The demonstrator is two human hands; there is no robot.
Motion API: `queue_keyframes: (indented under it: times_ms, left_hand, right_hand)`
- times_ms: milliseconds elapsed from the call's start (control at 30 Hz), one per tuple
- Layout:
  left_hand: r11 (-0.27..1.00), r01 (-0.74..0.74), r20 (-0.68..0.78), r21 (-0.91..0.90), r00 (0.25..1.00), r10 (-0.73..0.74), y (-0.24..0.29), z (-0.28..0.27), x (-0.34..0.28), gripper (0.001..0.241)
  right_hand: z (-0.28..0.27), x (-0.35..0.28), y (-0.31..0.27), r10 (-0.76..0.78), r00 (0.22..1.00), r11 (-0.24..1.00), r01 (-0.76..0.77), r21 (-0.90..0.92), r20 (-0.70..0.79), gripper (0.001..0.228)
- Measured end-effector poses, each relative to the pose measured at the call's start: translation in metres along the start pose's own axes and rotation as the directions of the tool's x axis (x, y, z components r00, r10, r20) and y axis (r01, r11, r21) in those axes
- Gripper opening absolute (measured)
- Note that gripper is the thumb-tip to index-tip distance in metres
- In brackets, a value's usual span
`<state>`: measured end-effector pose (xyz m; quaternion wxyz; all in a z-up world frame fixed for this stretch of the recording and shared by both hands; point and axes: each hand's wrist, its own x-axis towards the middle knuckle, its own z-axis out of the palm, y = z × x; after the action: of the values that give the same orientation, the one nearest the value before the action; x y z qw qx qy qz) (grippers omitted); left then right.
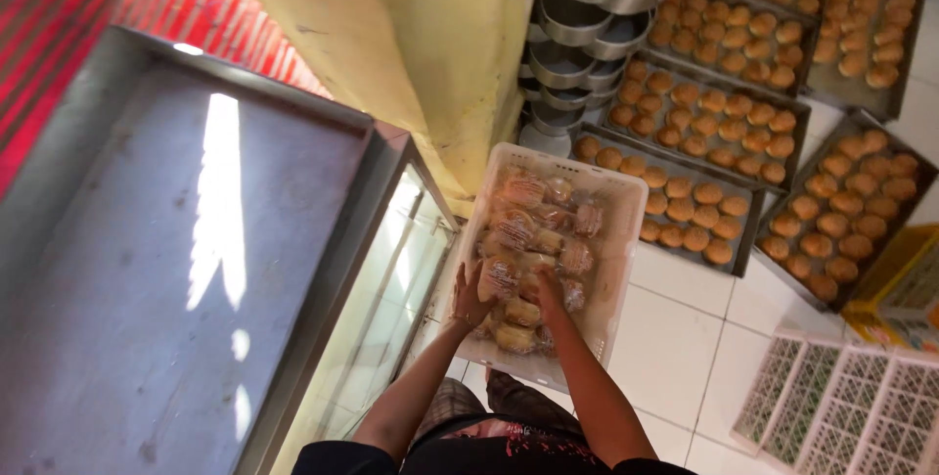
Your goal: Transferring wrapped bread buns from a storage crate onto a metal display tray.
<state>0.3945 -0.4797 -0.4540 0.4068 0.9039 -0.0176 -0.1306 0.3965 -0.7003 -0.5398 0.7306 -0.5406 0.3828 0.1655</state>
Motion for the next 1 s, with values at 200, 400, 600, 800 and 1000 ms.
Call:
queue_keyframes:
  times_ms: [200, 400, 600, 800, 1000]
  left_hand:
    - [0.989, 0.143, -0.055, -0.032, 0.988, -0.144, 0.029, -0.074, -0.042, 0.098]
    - [0.97, -0.181, -0.046, -0.16, 0.983, 0.176, 0.086, -0.194, -0.124, 0.073]
    - [0.775, -0.144, 0.107, -0.615, 0.959, 0.263, 0.166, -0.351, -0.292, 0.068]
    - [0.689, -0.452, -0.159, -0.567, 0.88, 0.447, 0.165, -0.449, -0.474, 0.048]
    - [0.97, -0.232, -0.786, -0.073, 0.612, 0.087, 0.106, -0.466, -0.587, 0.038]
  right_hand:
    - [0.039, -0.037, -0.076, -0.158, 0.986, 0.977, 0.163, 0.138, -0.048, 0.032]
    - [0.149, -0.152, -0.196, -0.631, 0.776, 0.713, 0.589, 0.381, -0.019, 0.024]
    - [0.28, -0.369, -0.253, -0.869, 0.493, 0.427, 0.719, 0.548, 0.03, 0.015]
    - [0.366, -0.494, -0.175, -0.938, 0.21, 0.346, 0.629, 0.697, 0.276, 0.012]
    - [0.43, -0.589, -0.089, -0.698, -0.047, 0.626, 0.443, 0.641, 0.714, 0.052]
